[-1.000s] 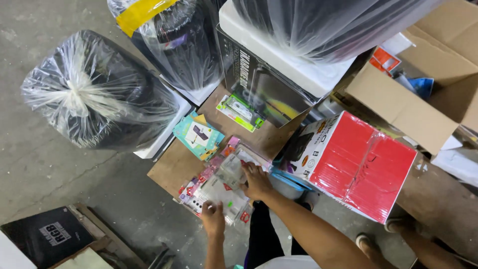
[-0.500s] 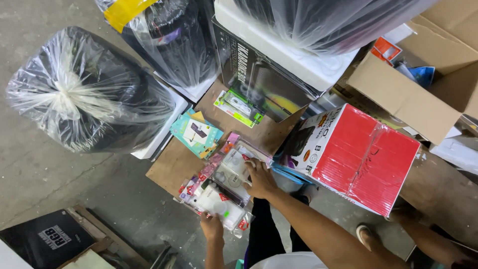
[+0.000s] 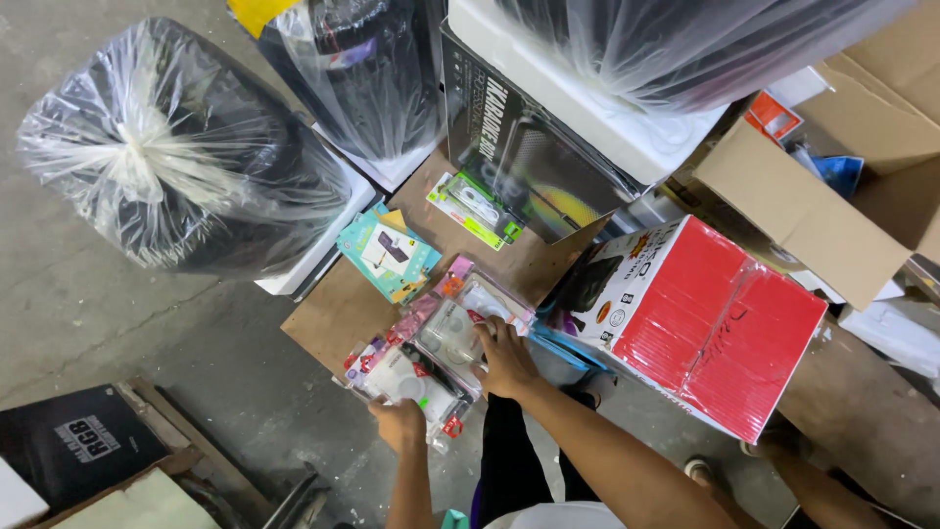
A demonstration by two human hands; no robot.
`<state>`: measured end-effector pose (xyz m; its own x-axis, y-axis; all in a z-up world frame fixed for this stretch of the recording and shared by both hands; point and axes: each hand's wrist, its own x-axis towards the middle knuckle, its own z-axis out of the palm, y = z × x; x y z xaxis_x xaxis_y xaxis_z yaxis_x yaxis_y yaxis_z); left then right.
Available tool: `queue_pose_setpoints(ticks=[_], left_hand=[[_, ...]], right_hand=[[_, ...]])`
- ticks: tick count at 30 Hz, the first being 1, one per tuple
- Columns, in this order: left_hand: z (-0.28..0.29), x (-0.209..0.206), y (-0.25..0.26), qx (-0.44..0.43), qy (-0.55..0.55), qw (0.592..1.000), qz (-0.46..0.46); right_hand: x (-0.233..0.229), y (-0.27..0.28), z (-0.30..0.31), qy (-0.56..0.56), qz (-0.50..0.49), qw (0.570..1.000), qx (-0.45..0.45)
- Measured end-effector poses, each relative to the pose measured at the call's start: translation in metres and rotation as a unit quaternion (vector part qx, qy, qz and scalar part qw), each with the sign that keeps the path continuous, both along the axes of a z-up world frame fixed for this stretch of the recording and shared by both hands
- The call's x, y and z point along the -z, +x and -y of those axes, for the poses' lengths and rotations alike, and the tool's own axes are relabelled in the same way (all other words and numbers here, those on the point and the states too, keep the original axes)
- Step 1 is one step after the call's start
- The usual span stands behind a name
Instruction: Organizing phone cases, chargers, and electronic accessories from shipping boxes onto a display area.
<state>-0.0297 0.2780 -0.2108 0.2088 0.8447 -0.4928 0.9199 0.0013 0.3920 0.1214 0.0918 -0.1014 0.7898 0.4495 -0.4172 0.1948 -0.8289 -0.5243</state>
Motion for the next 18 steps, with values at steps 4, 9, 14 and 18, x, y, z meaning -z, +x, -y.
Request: queue_pose_setpoints(ticks=[4, 9, 14, 18], left_hand=[[0.006, 0.001, -0.001, 0.070, 0.059, 0.993, 0.072], [0.020, -0.065, 0.032, 0.087, 0.069, 0.988, 0.109], [0.025, -0.093, 0.045, 0.070, 0.040, 0.996, 0.023], [0.032, -0.093, 0.041, 0.078, 0.082, 0.993, 0.019]], right_hand=[[0.003, -0.001, 0.001, 0.012, 0.005, 1.000, -0.006], [-0.002, 0.005, 0.001, -0.004, 0.012, 1.000, -0.018], [0.002, 0.006, 0.004, 0.030, 0.031, 0.999, 0.028], [0.005, 0.002, 0.006, 0.019, 0.021, 1.000, -0.001]])
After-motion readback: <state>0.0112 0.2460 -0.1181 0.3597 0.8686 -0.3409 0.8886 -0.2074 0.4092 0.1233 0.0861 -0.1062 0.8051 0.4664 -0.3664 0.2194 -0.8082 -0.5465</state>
